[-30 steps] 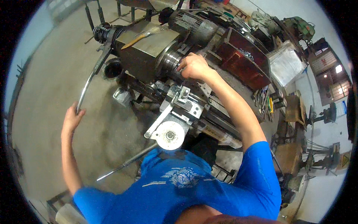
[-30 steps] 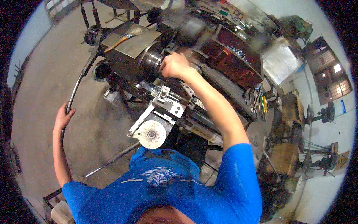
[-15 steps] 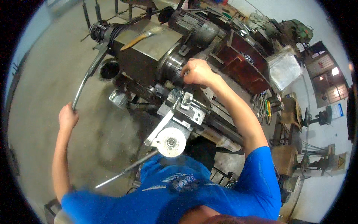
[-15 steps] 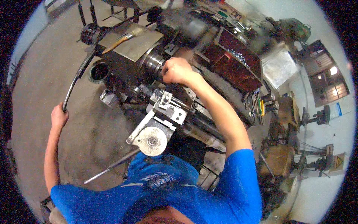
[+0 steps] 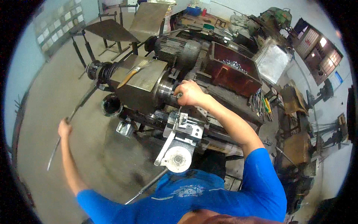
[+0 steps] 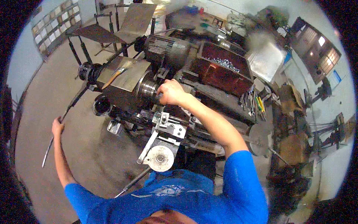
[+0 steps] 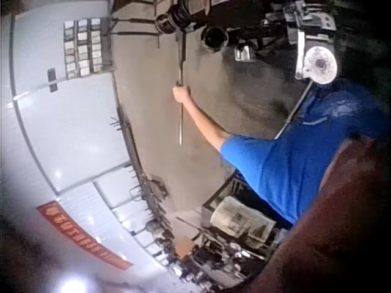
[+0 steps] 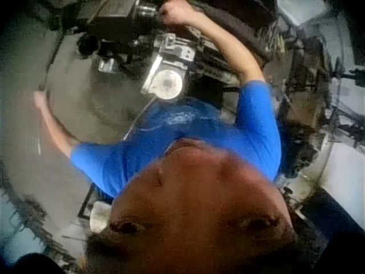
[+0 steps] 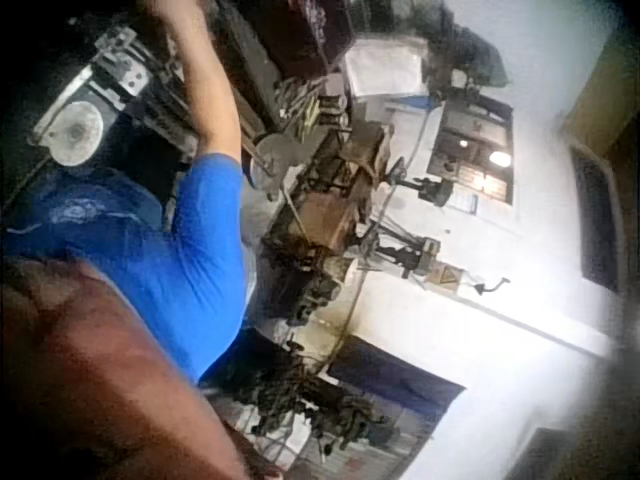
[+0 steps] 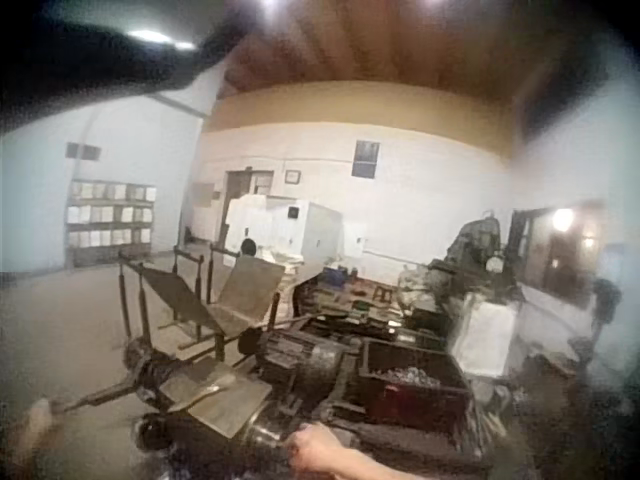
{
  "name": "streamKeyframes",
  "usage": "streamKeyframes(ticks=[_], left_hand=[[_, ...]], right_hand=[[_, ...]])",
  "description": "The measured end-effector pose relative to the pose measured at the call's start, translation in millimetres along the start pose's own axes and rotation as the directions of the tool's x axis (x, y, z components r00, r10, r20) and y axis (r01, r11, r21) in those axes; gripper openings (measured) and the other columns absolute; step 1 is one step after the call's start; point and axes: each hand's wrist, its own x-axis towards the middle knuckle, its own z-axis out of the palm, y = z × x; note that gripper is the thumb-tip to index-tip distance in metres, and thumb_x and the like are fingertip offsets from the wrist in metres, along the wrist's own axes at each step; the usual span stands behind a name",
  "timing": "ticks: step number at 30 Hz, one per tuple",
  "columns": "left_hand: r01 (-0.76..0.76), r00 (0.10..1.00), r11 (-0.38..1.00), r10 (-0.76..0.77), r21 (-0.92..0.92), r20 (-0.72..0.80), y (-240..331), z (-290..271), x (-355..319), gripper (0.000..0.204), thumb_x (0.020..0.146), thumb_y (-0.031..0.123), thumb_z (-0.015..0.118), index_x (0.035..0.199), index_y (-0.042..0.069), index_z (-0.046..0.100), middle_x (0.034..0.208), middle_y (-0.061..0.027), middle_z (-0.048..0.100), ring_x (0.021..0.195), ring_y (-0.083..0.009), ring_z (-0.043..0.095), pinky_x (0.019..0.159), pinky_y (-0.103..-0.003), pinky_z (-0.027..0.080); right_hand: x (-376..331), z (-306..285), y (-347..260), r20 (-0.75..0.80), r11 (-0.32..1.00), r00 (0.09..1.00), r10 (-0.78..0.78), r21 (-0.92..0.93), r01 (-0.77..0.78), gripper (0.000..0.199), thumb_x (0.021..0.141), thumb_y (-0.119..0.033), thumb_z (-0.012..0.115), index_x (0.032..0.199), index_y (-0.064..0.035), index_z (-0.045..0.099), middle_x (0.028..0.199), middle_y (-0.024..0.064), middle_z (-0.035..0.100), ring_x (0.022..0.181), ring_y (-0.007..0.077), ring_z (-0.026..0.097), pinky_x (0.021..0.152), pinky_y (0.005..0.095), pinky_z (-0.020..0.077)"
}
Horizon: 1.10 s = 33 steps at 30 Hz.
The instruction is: The person operates a metal lathe, repeatedly inserting small cylindrical metal parts into the chuck, engaging the machine, and removing the parts. The person uses a long metal rod to assist with the process and places the finished parts into a perforated metal tray.
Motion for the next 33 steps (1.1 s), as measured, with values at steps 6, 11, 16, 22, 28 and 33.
streamKeyframes(ticks=[6,11,16,22,28,33], left_hand=[[-0.135,0.978,0.823,0.200,-0.552,0.059,93,135,-68,0.027,0.074,0.016,0.061,0.092,-0.005,0.060,0.086,-0.0169,0.063,0.077,-0.0230,0.061,0.070,-0.034,0.047],[-0.325,0.857,0.901,0.409,-0.289,0.313,131,238,-103,0.045,0.067,0.031,0.067,0.096,-0.003,0.059,0.091,-0.0239,0.060,0.083,-0.0353,0.060,0.075,-0.043,0.047],[-0.702,0.695,0.688,0.607,0.182,0.386,156,179,-73,0.024,0.074,0.023,0.056,0.092,0.008,0.061,0.084,-0.0153,0.062,0.085,-0.0312,0.060,0.073,-0.043,0.047],[-0.542,0.808,0.815,0.439,0.205,0.392,137,186,-99,0.024,0.075,0.017,0.054,0.098,0.010,0.057,0.094,-0.0138,0.061,0.087,-0.0299,0.059,0.074,-0.041,0.048],[-0.394,0.675,0.912,0.373,-0.116,0.636,103,134,-137,0.043,0.068,0.021,0.069,0.106,0.004,0.059,0.083,-0.0160,0.064,0.080,-0.0283,0.062,0.072,-0.036,0.048],[-0.450,0.544,0.881,0.398,-0.143,0.739,129,65,-197,0.042,0.071,0.019,0.066,0.108,0.002,0.058,0.084,-0.0151,0.064,0.078,-0.0249,0.062,0.071,-0.033,0.048]], right_hand=[[-97,-32,22,-0.410,0.996,0.912,-0.008,0.077,0.043,0.038,0.053,-0.014,0.059,0.089,-0.0060,0.063,0.107,0.0114,0.058,0.100,0.0301,0.050,0.085,0.0401,0.0407],[-240,-51,58,-0.333,0.948,0.890,0.312,0.051,-0.314,0.034,0.053,-0.012,0.059,0.087,-0.0040,0.063,0.102,0.0126,0.060,0.094,0.0309,0.054,0.083,0.0378,0.0427],[-395,-52,88,-0.305,0.717,0.668,0.679,0.079,-0.693,0.036,0.054,-0.010,0.060,0.089,-0.0043,0.065,0.095,0.0161,0.062,0.088,0.0281,0.058,0.077,0.0335,0.0458],[-542,-41,143,-0.285,0.172,0.184,0.941,-0.067,-0.983,0.045,0.058,-0.011,0.064,0.103,-0.0093,0.061,0.101,0.0136,0.061,0.095,0.0296,0.057,0.081,0.0368,0.0460],[-607,-11,191,-0.261,0.234,0.340,0.903,-0.366,-0.901,0.048,0.063,-0.007,0.057,0.111,-0.0096,0.055,0.109,0.0151,0.057,0.101,0.0308,0.054,0.084,0.0384,0.0442],[-642,17,230,0.022,-0.057,-0.070,0.997,-0.355,-0.933,0.039,0.062,-0.014,0.060,0.101,-0.0083,0.058,0.101,0.0155,0.060,0.096,0.0311,0.056,0.082,0.0383,0.0455]])
